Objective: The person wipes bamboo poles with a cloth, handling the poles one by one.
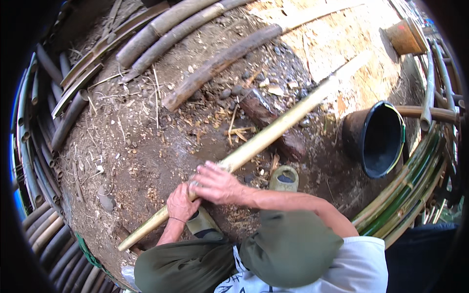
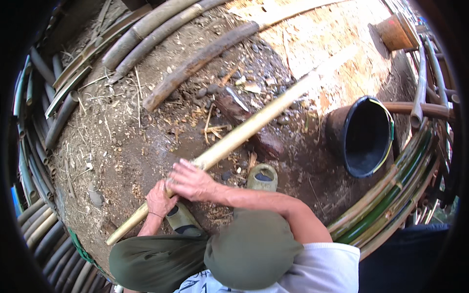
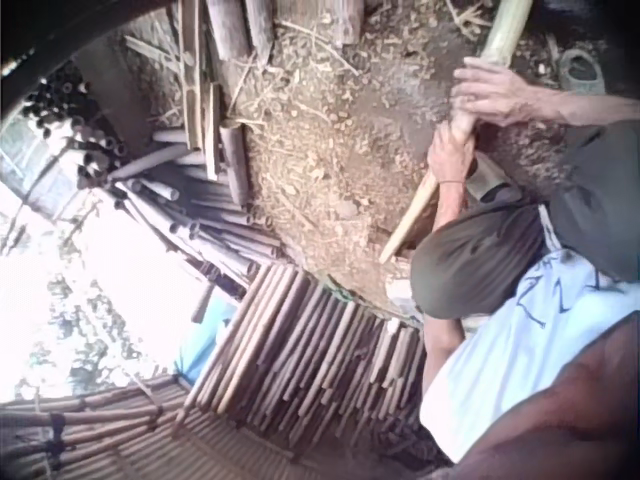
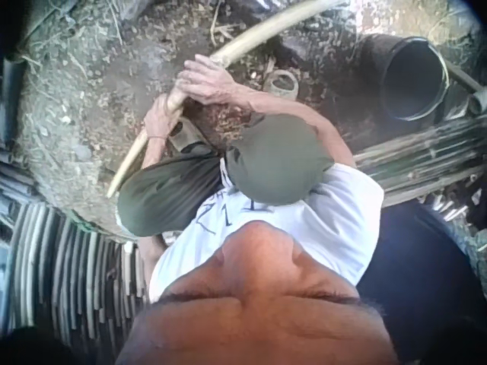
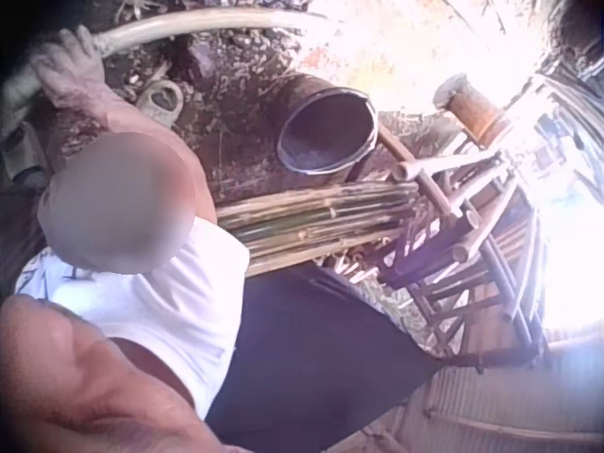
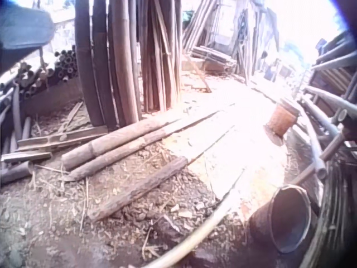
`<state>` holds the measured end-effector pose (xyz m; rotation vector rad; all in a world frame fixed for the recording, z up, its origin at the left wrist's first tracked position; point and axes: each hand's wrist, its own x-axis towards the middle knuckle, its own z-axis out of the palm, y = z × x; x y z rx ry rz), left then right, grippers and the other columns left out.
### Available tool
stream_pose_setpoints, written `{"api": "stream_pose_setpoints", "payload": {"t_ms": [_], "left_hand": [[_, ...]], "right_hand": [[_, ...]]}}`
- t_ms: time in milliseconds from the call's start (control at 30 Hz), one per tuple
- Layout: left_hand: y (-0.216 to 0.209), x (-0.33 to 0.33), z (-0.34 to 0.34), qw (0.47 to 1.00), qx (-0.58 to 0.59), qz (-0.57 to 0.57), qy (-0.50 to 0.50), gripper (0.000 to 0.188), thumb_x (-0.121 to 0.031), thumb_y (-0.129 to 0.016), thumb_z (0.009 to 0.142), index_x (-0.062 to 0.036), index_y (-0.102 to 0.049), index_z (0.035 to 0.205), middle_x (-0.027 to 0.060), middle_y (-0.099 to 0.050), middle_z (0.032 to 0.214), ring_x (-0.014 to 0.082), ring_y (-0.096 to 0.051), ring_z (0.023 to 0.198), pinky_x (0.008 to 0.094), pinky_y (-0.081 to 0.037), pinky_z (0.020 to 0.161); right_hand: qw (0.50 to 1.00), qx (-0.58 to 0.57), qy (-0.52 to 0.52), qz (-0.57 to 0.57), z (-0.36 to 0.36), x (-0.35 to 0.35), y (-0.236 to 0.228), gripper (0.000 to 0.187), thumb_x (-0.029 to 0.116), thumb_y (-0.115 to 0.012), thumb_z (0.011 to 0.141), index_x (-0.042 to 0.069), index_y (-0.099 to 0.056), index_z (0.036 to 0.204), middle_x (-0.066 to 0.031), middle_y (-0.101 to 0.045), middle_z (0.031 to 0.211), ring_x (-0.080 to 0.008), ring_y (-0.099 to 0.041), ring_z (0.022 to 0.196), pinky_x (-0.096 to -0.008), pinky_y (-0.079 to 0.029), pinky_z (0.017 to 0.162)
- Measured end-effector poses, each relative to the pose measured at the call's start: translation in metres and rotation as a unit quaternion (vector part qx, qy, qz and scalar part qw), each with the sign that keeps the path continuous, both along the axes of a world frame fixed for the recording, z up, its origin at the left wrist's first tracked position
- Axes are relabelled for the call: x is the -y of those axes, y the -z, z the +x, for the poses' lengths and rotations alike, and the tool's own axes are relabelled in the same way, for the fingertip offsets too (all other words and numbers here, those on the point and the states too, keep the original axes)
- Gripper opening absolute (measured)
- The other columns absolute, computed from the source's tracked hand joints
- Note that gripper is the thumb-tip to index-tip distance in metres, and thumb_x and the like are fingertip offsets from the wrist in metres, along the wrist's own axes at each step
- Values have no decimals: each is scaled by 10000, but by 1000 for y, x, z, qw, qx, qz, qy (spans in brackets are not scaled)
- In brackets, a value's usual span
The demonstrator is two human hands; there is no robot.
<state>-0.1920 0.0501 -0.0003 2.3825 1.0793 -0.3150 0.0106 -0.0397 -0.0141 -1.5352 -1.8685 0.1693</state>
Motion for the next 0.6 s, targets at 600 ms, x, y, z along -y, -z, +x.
{"api": "stream_pose_setpoints", "payload": {"t_ms": [600], "left_hand": [[11, -35, 4, 892, 3, -450, -47, 620, -365, -911, 637, 27, -691, 1063, 118, -716, 989, 250, -675, 859, 393, -533, 798]], "right_hand": [[941, 41, 331, -50, 209, 20, 13, 152, 141, -622, 885, 110, -722, 995, -92, -707, 1025, -249, -659, 992, -410, -505, 921]]}}
